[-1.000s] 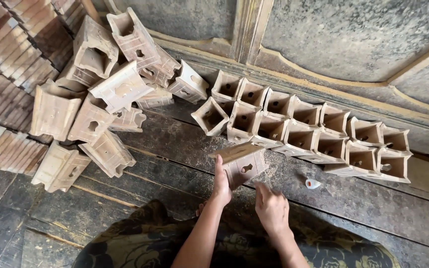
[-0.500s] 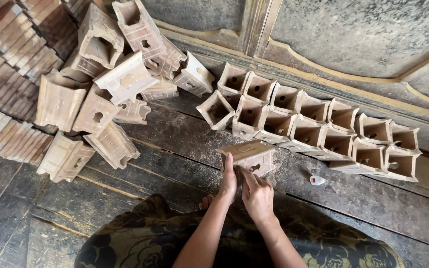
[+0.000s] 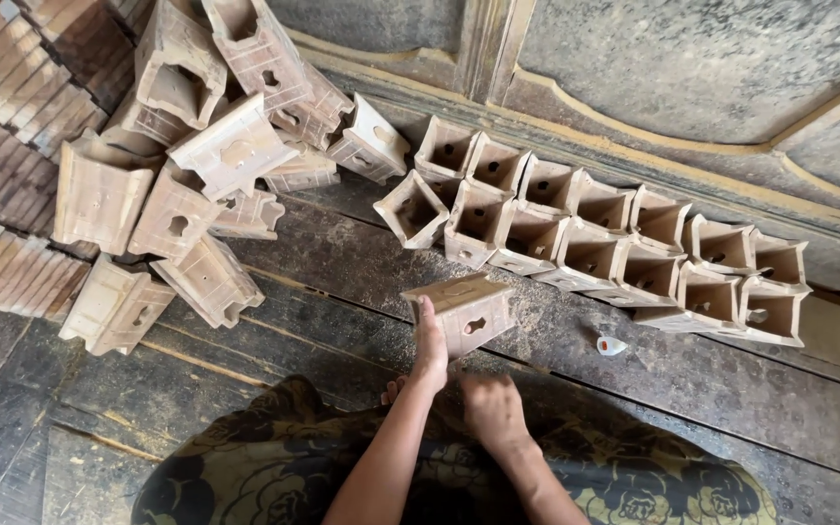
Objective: Hand sanding the exterior surfaces of small decorative wooden boxes to smooth the finish.
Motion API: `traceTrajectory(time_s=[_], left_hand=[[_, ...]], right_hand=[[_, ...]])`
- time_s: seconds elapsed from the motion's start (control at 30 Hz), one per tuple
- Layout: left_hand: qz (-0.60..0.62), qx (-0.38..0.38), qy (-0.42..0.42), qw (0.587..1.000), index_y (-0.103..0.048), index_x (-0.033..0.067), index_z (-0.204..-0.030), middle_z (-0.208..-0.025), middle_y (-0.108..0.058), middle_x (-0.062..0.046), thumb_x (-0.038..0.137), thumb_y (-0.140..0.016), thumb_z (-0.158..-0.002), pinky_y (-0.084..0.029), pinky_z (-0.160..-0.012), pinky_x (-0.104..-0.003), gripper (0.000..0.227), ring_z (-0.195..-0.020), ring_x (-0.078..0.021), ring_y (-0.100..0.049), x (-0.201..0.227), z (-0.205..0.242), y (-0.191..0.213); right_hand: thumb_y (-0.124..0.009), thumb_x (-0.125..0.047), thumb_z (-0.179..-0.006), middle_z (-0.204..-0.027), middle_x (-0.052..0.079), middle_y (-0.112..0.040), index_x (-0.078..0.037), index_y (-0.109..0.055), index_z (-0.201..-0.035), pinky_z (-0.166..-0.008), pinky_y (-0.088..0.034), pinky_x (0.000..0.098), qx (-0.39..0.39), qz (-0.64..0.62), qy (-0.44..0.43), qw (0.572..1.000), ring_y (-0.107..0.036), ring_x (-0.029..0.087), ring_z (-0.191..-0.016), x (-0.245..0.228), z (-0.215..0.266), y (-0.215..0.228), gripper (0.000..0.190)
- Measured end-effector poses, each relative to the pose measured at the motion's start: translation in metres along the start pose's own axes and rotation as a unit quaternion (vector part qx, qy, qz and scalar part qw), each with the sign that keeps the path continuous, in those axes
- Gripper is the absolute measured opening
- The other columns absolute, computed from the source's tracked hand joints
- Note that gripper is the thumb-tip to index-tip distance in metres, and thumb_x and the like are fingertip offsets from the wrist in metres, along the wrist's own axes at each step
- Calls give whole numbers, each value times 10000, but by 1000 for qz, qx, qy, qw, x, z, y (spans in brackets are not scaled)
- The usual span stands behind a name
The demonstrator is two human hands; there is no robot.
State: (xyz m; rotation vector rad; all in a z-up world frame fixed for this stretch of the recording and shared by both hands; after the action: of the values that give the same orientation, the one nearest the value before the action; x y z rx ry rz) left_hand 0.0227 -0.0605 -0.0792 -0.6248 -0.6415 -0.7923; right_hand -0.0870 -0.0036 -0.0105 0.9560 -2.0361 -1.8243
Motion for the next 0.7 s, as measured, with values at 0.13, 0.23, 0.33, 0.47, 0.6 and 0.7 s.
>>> traceTrajectory(time_s=[0.13, 0.23, 0.33, 0.47, 0.6, 0.7], left_hand=[[76, -56, -10, 995, -309, 97, -1535, -1530, -460, -232, 662, -193, -931, -477, -1035, -475, 836, -1309, -350, -545, 13, -3, -2], [123, -44, -52, 990, -379, 147, -814, -725, -553, -53, 530, -612, -933, -498, -512, -284, 464, -570, -145, -572, 0, -11, 9], [55, -33, -128, 990, -466, 154, -611, -619, -362, 47, 419, -683, -953, -281, -595, -272, 484, -591, -87, -310, 9, -12, 9], [14, -19, -131, 991, -519, 151, -628, -604, -489, -21, 412, -715, -945, -424, -569, -275, 455, -535, -122, -452, -56, -90, 32], [2, -7, -124, 992, -728, 79, -755, -679, -727, -99, 457, -767, -895, -634, -575, -324, 405, -577, -165, -715, -84, -113, 36], [-5, -12, -118, 993, -745, 82, -759, -690, -740, -102, 458, -768, -893, -634, -578, -324, 399, -582, -178, -726, -85, -110, 38]], right_hand=[[-652, -178, -784, -855, 138, -722, -154, -721, -862, -712, -567, 459, -259, 41, -103, 960, -711, 360, -755, 72, 65, -121, 107], [-610, -99, -703, -547, 46, -642, -190, -635, -707, -386, -477, 377, -14, 140, -150, 979, -585, 225, -399, 77, 22, -10, 95], [-674, -6, -912, -477, -10, -611, -134, -747, -1062, -271, -330, 280, 144, -14, -220, 965, -445, 87, -295, 79, -13, 88, 210], [-668, -111, -950, -619, 11, -697, -209, -762, -1146, -622, -517, 319, 189, -22, -234, 953, -613, 190, -510, 96, -15, 82, 239], [-652, -197, -983, -736, 9, -774, -268, -762, -1147, -742, -564, 334, 183, -35, -230, 955, -766, 222, -716, 101, -16, 62, 210], [-666, -168, -946, -769, -1, -779, -277, -759, -1138, -727, -549, 318, 187, -19, -213, 959, -762, 210, -715, 99, -18, 59, 239]])
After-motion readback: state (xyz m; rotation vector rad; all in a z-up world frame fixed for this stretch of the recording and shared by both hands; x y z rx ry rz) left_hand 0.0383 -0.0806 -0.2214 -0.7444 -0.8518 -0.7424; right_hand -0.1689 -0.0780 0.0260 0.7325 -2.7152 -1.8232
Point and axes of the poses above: each hand's wrist, its own z-axis away from the middle knuckle, its own y-axis out of the back of the hand, x = y × z, the point moved 9 cm from there along -z, towards the middle knuckle
